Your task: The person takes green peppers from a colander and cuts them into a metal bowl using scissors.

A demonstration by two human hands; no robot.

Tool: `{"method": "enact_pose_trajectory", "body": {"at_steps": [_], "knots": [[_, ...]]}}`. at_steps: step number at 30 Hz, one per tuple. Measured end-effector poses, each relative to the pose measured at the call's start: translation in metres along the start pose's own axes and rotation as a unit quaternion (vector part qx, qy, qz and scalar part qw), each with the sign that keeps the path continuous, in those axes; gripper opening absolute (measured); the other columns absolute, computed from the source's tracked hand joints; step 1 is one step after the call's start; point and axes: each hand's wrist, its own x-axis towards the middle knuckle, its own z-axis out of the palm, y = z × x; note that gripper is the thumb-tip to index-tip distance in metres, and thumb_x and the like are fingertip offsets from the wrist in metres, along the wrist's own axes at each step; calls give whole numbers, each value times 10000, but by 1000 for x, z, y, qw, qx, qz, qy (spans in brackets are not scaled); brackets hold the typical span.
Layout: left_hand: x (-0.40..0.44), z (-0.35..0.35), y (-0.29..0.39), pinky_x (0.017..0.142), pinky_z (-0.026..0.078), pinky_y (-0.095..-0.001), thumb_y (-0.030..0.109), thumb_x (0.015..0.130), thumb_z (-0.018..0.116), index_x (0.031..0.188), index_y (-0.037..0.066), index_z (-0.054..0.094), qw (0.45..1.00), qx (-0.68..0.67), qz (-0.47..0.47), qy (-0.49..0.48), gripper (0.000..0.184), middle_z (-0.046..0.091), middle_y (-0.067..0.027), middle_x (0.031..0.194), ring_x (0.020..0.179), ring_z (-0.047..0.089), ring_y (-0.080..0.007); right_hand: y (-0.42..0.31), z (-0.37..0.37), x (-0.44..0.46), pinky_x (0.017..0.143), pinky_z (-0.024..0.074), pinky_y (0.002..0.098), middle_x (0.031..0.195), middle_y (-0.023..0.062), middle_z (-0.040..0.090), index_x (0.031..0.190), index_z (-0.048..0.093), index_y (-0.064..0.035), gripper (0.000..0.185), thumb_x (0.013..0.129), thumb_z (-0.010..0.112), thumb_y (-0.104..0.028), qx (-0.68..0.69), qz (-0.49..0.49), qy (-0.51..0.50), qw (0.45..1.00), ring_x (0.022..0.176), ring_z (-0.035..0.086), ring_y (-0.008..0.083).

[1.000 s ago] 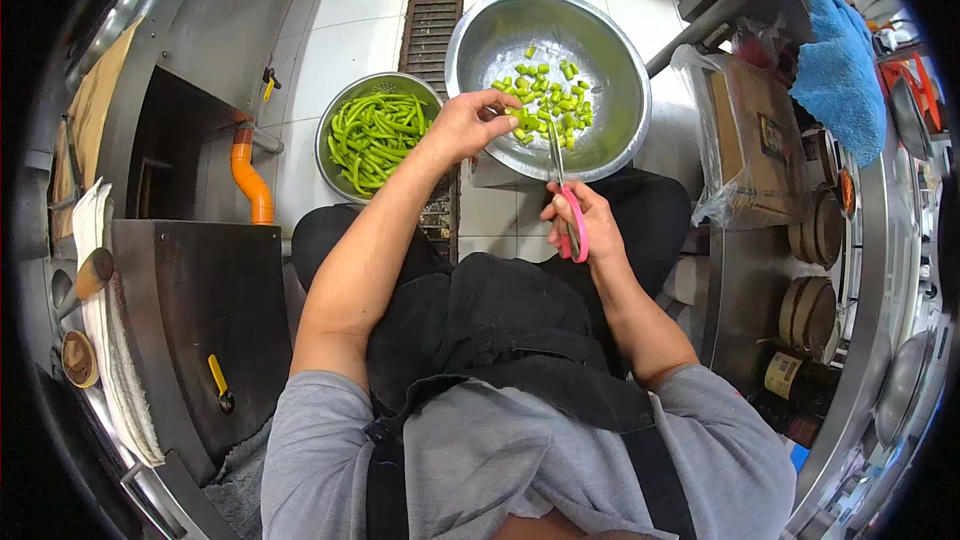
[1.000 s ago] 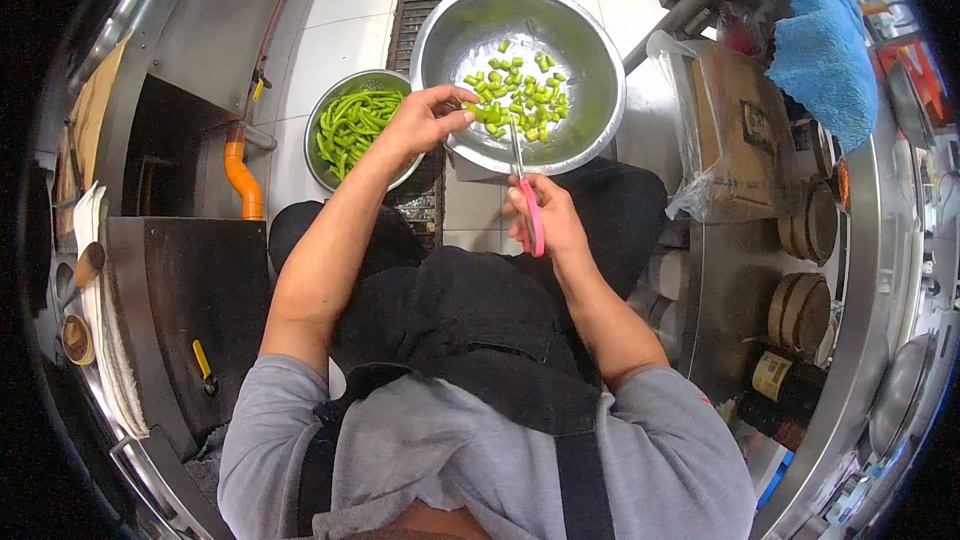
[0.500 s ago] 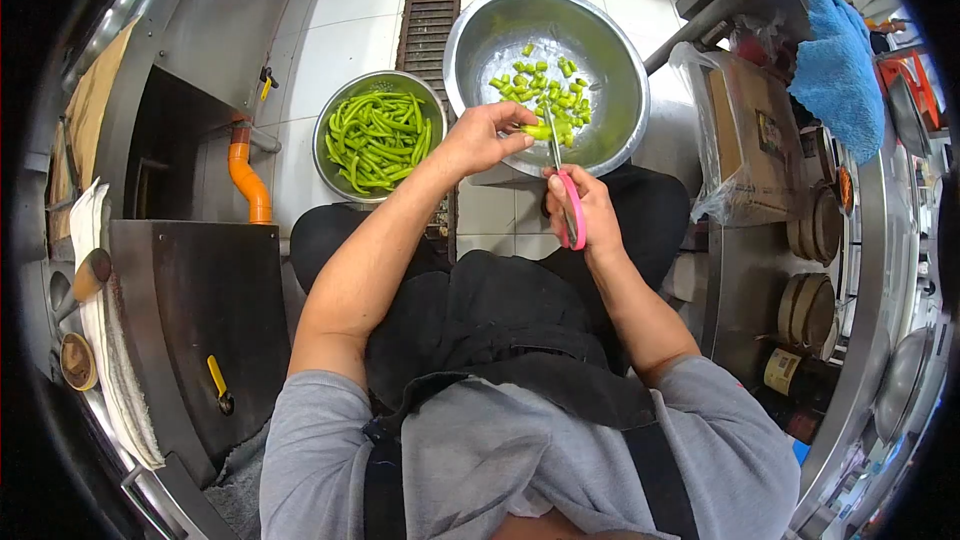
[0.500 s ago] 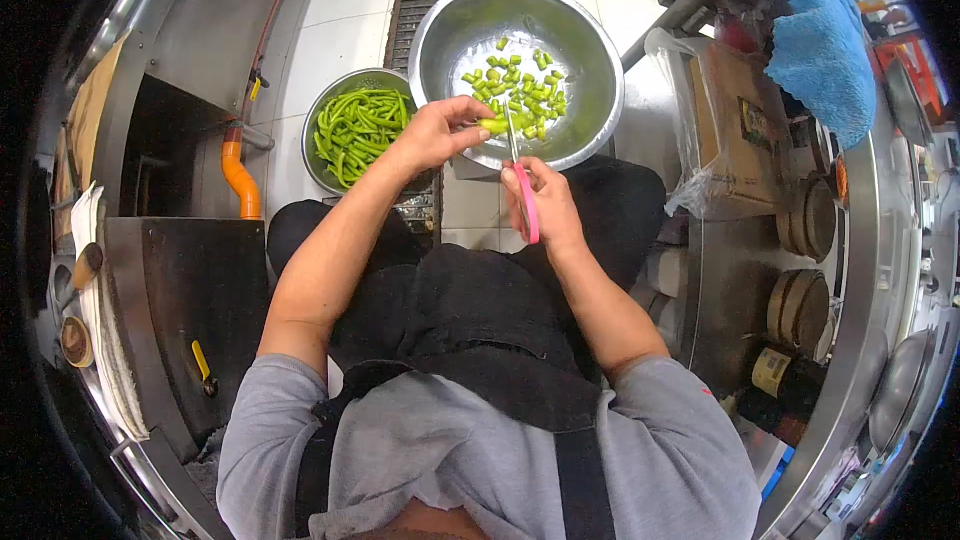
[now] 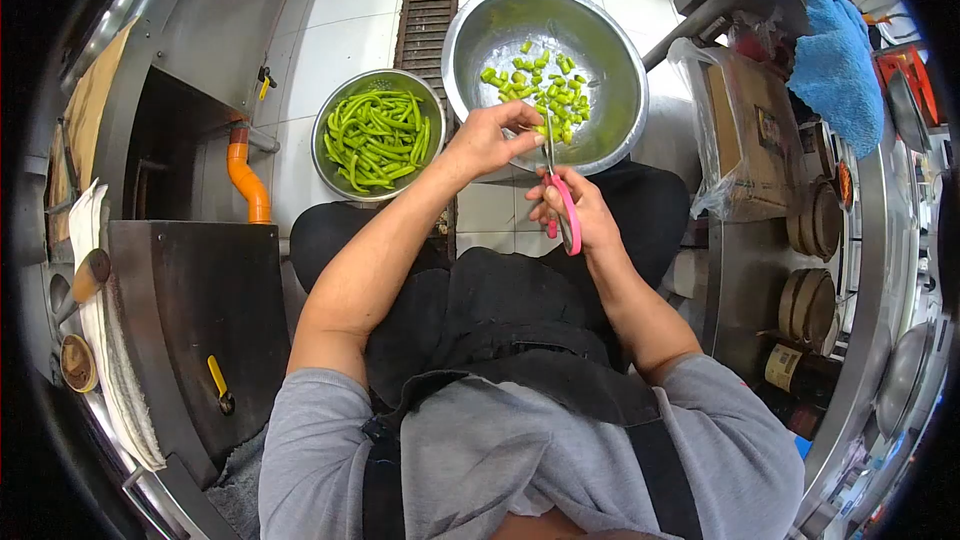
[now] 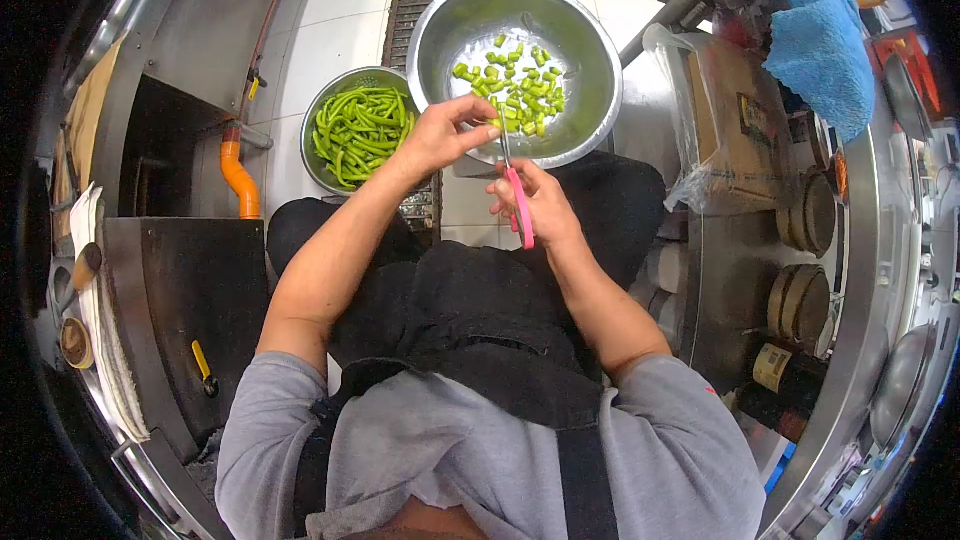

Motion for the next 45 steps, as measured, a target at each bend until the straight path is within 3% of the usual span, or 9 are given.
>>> {"method": "enact_pose_trajectory", "body": {"at_steps": [3, 10, 14, 20, 26, 31, 36, 41, 45], "knots": [[-2, 1, 7, 769, 503, -280, 134, 816, 720, 992, 18, 628, 1000, 13, -11, -19, 230, 658, -44, 887, 849, 628, -125, -8, 1, 5, 539, 481, 267, 866, 89, 637, 1164, 538, -4, 403, 874, 673, -248, 0, 17, 17, 1000, 615, 612, 156], [0, -1, 0, 742, 517, -290, 140, 802, 722, 958, 22, 621, 999, 51, -14, 3, 220, 665, -57, 854, 803, 641, -137, -20, 9, -1, 400, 390, 252, 646, 34, 554, 1036, 584, 4, 308, 879, 666, -248, -47, 37, 60, 996, 437, 515, 118], [0, 1, -2, 738, 527, -303, 151, 792, 726, 956, 15, 617, 994, 106, -6, 5, 240, 678, -83, 847, 793, 660, -166, -17, 8, 0, 381, 372, 253, 622, 26, 544, 1015, 590, 7, 304, 877, 669, -252, -54, 47, 70, 995, 415, 498, 116], [1, 1, -6, 743, 529, -307, 152, 794, 721, 958, 14, 616, 994, 105, -8, -2, 239, 682, -92, 852, 800, 665, -178, -15, 8, 0, 370, 361, 249, 594, 25, 530, 1007, 589, 8, 313, 869, 679, -258, -29, 51, 82, 995, 407, 489, 106], [1, 1, -6, 753, 526, -313, 135, 794, 715, 967, 18, 616, 997, 69, -14, -15, 231, 679, -95, 865, 812, 665, -185, -13, 6, 1, 332, 348, 243, 605, 32, 540, 1044, 589, 5, 308, 887, 657, -251, -88, 38, 90, 991, 369, 482, 106], [7, -14, -5, 760, 525, -317, 99, 793, 701, 984, 28, 610, 987, 151, -15, 62, 223, 684, -90, 867, 814, 671, -187, -9, -5, -1, 391, 396, 245, 668, 64, 596, 1108, 578, 27, 396, 831, 717, -219, -114, 50, 73, 990, 438, 518, 111], [13, -35, 6, 770, 529, -292, 66, 802, 678, 1124, 35, 603, 982, 128, 18, 141, 332, 652, -110, 1089, 1026, 625, -181, -9, -35, -2, 458, 456, 248, 799, 106, 645, 1200, 521, 18, 441, 844, 693, -178, -62, 10, 92, 994, 537, 583, 130], [18, -47, -7, 770, 535, -297, 67, 819, 660, 1110, 24, 620, 977, 122, -17, 176, 297, 671, -113, 1051, 974, 643, -165, -19, -77, -3, 550, 489, 242, 868, 112, 648, 1244, 487, 7, 423, 884, 637, -156, -36, -42, 100, 993, 626, 620, 141], [37, -39, 0, 772, 525, -293, 128, 839, 656, 1049, 50, 676, 964, 194, -24, 182, 226, 702, -97, 944, 867, 667, -167, -28, -85, 1, 572, 489, 240, 869, 106, 646, 1244, 489, 36, 437, 887, 637, -167, 0, -91, 81, 993, 650, 624, 139]]}}
